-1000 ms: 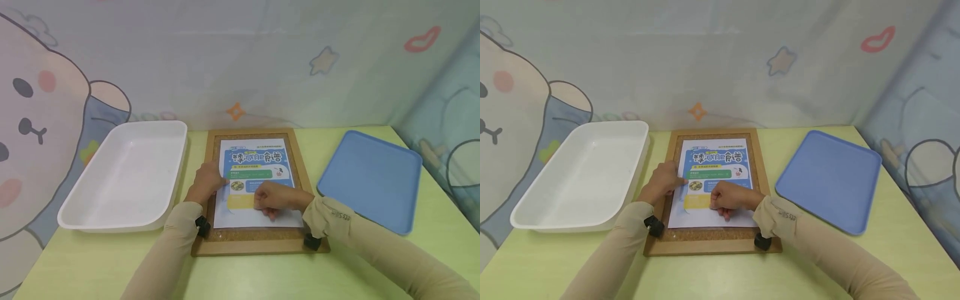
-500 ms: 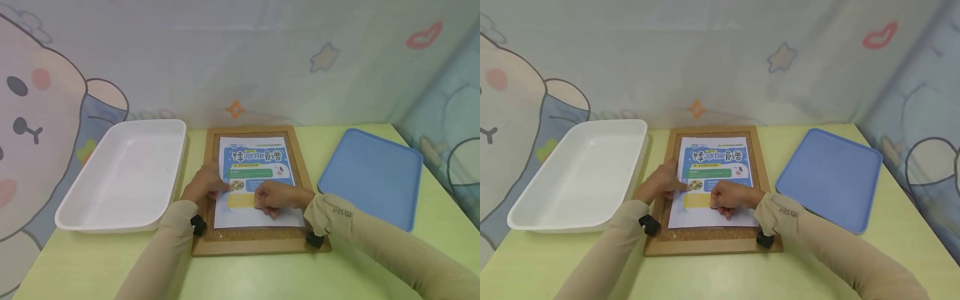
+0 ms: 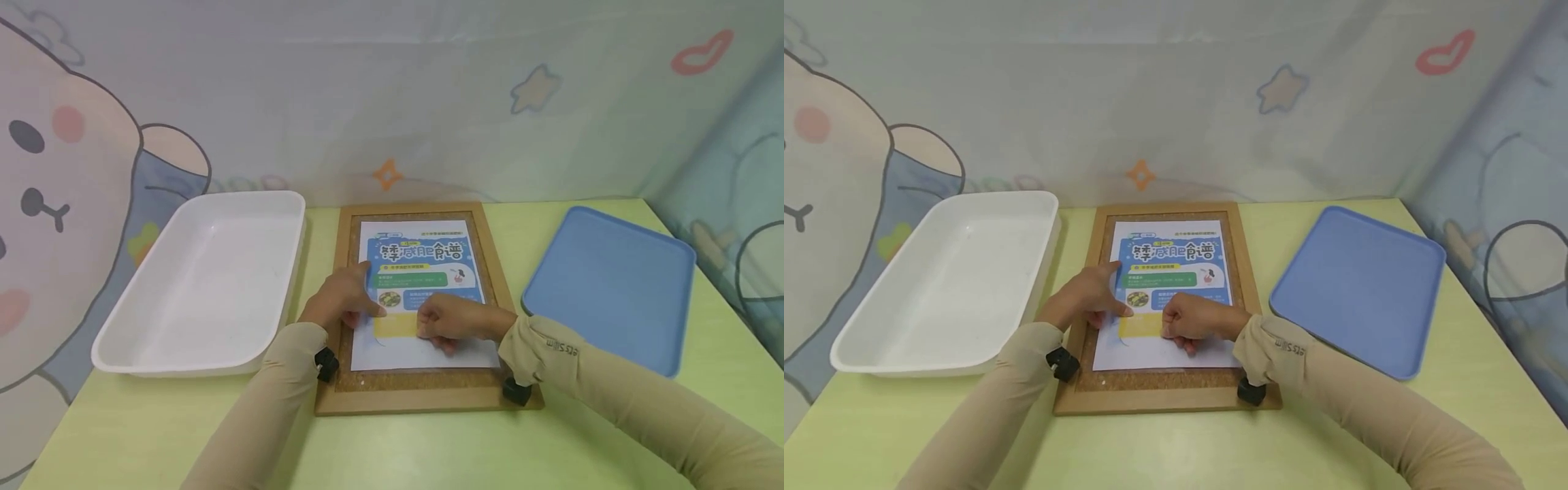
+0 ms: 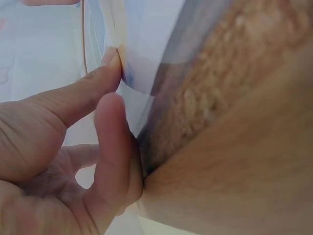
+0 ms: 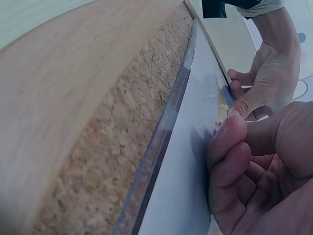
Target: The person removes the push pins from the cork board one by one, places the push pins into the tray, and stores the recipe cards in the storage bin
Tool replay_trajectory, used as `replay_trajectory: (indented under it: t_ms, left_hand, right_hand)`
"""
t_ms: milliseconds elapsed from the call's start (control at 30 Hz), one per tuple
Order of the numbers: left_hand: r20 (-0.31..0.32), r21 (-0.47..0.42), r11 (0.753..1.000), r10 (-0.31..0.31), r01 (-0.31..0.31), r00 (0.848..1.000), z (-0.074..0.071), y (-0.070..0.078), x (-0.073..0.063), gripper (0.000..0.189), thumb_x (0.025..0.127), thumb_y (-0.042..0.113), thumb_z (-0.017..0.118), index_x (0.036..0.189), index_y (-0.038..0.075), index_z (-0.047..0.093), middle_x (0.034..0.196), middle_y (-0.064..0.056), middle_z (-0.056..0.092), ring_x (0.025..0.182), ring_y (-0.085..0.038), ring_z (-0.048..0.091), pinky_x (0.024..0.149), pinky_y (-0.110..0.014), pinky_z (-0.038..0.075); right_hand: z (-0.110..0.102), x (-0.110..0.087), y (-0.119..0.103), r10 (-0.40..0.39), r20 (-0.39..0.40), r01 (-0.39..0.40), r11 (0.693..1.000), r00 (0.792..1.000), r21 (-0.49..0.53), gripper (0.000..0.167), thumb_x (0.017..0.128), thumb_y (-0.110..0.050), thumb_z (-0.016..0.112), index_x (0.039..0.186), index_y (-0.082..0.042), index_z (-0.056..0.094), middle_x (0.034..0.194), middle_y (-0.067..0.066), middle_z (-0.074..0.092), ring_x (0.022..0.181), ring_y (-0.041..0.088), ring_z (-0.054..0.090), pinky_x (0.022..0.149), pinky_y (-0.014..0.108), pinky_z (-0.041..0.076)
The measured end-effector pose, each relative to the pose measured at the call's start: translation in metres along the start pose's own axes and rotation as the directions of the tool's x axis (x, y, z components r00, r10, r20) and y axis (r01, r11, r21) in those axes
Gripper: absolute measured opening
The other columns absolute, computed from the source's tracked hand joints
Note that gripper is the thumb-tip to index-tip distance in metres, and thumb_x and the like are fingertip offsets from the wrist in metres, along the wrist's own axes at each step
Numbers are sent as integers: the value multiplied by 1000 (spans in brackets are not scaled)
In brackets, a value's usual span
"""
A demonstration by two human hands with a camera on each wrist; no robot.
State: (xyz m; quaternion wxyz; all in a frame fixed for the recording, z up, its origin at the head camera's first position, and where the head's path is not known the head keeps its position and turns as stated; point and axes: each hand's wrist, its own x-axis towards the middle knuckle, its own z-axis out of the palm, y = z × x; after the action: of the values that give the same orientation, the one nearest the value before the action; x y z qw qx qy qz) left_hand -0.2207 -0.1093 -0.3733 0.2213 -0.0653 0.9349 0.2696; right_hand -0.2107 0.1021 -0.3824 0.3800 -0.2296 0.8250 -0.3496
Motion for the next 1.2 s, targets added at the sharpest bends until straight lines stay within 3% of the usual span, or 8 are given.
replay_trajectory:
  t_ms: [367,667,1000,1100,1200]
  left_hand:
    - [15,47,999,-2,1,1000,-2,3,1,106,77,27,88,160,14,23,145,-23,46,54,-18,63,48,-25,55]
    - [12,48,999,-1,1,1000,0,3,2,104,78,22,88,159,11,24,135,-23,53,55,-20,65,49,-27,56]
    - [14,47,999,17,-18,1000,-5,6,1,104,80,23,86,159,11,21,133,-23,54,55,-21,66,49,-28,57]
    - [24,35,999,18,-19,1000,-4,5,-1,105,80,23,86,160,11,19,136,-23,53,55,-21,66,49,-28,57]
    - [29,23,1000,17,-18,999,0,2,0,106,79,22,86,160,11,19,138,-23,51,54,-22,66,49,-29,57]
  right_hand:
    - [2,1,2,13,-7,-13,1000,1000,7,24,100,-8,56,77,-5,58,59,1,54,47,10,51,49,20,38]
    - [2,1,0,28,-1,-28,999,1000,31,22,100,-9,57,79,-5,59,60,1,54,47,10,51,50,20,38]
    - [-3,2,2,-29,36,26,997,999,78,20,100,-10,55,81,-5,59,64,1,57,53,11,56,53,21,45]
    - [-4,0,9,-42,8,40,990,999,136,17,100,-9,54,85,-4,59,70,3,61,58,12,61,57,23,52]
    - [-2,-4,17,-85,-97,98,986,992,132,16,97,-7,56,82,-2,61,72,5,65,63,14,62,61,25,53]
